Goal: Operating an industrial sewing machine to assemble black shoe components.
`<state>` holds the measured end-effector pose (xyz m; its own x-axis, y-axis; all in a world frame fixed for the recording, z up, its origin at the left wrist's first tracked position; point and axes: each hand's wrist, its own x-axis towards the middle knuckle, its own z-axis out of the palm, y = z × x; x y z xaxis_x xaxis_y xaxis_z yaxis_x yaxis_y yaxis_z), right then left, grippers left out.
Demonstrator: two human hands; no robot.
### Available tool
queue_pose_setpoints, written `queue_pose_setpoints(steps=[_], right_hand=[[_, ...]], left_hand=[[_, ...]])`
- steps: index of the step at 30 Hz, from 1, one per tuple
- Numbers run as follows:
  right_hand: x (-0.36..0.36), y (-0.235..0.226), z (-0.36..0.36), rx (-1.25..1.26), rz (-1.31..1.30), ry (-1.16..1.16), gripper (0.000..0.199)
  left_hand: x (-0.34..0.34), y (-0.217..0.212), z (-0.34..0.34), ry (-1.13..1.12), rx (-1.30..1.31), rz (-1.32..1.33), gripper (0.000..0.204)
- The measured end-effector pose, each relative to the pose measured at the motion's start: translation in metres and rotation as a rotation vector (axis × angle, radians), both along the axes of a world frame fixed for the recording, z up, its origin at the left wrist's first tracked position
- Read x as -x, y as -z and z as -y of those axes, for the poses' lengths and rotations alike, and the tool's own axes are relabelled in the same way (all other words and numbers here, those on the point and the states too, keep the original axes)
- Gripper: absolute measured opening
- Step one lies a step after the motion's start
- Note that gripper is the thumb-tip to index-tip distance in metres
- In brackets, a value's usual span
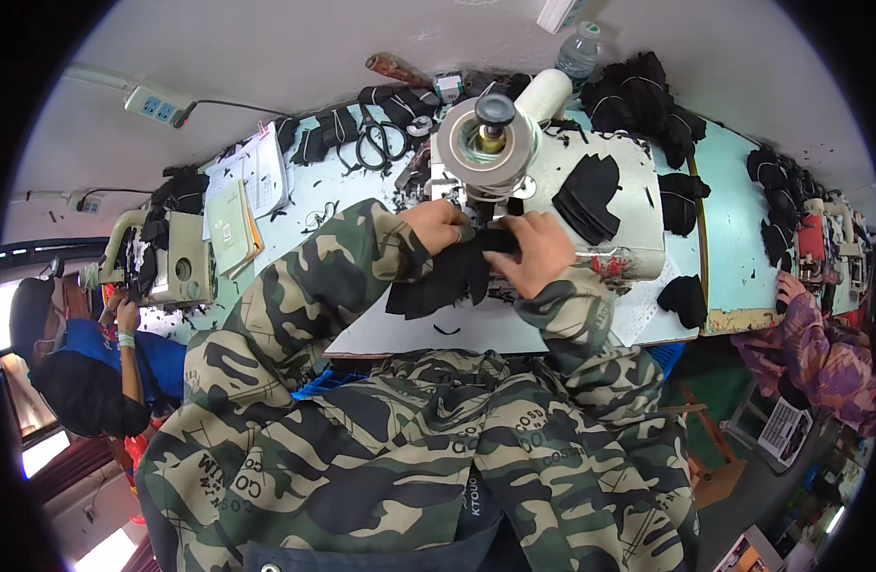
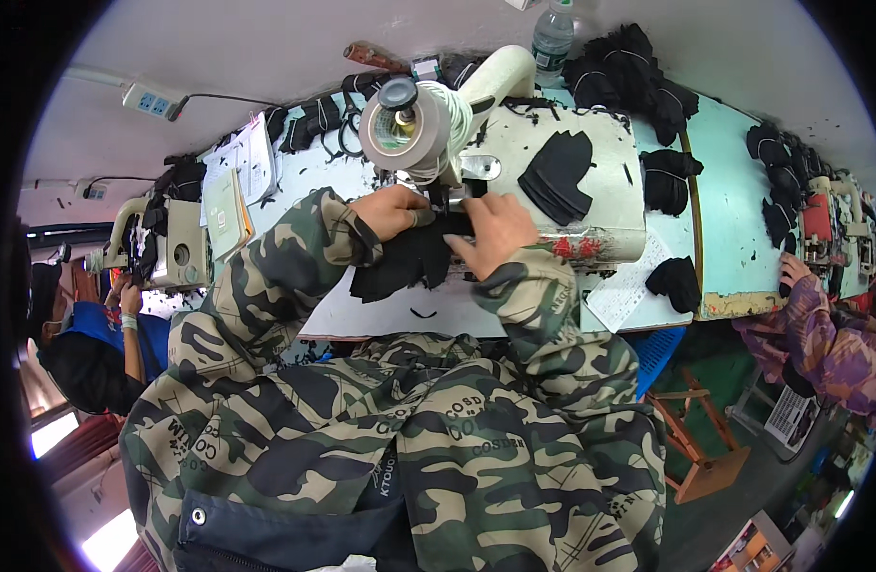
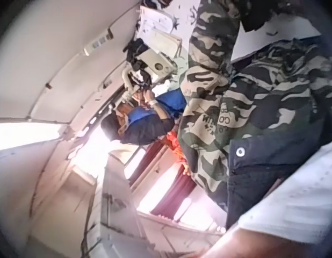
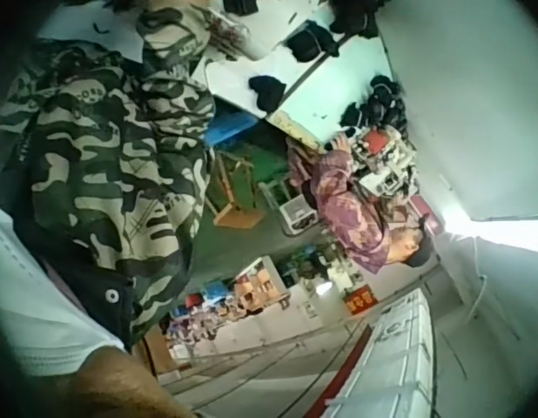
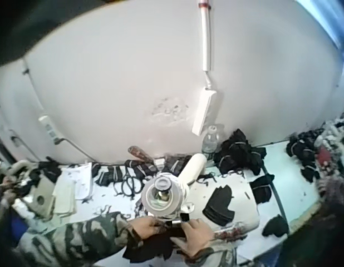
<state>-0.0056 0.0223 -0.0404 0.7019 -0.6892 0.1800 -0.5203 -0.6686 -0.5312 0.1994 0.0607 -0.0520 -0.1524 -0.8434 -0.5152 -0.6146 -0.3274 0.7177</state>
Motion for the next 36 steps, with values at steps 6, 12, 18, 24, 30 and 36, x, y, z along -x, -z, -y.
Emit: queue_pose_setpoints(steps=[6, 12, 18, 24, 30, 36], right_hand=[[0.013, -0.006, 0.028, 0.232, 0.196, 0.08, 0.02], [0.051, -0.005, 0.06, 0.303, 0.041, 0.087, 0.013], [0.004, -0.002, 0.007, 0.04, -0.036, -0.019, 0.033], [0.007, 0.0, 0.016, 0.14, 0.172, 0.03, 0.016], [0.047, -0.01, 0.06, 0.324, 0.079, 0.037, 0.017], [0.02, 0.004, 0.016, -0.075, 0.16, 0.032, 0.027]], left_hand=[[-0.029, -0.001, -0.002, 0.137, -0.169, -0.466, 0.015], [-0.016, -0.007, -0.015, -0.077, 0.045, 0.081, 0.021], [0.005, -0.009, 0.002, -0.002, 0.029, 0.008, 0.025], [-0.026, -0.006, -0.001, 0.117, -0.133, -0.374, 0.019], [-0.017, -0.006, -0.017, -0.019, 0.05, 0.102, 0.021], [0.006, -0.009, -0.01, -0.097, 0.072, 0.118, 0.026]])
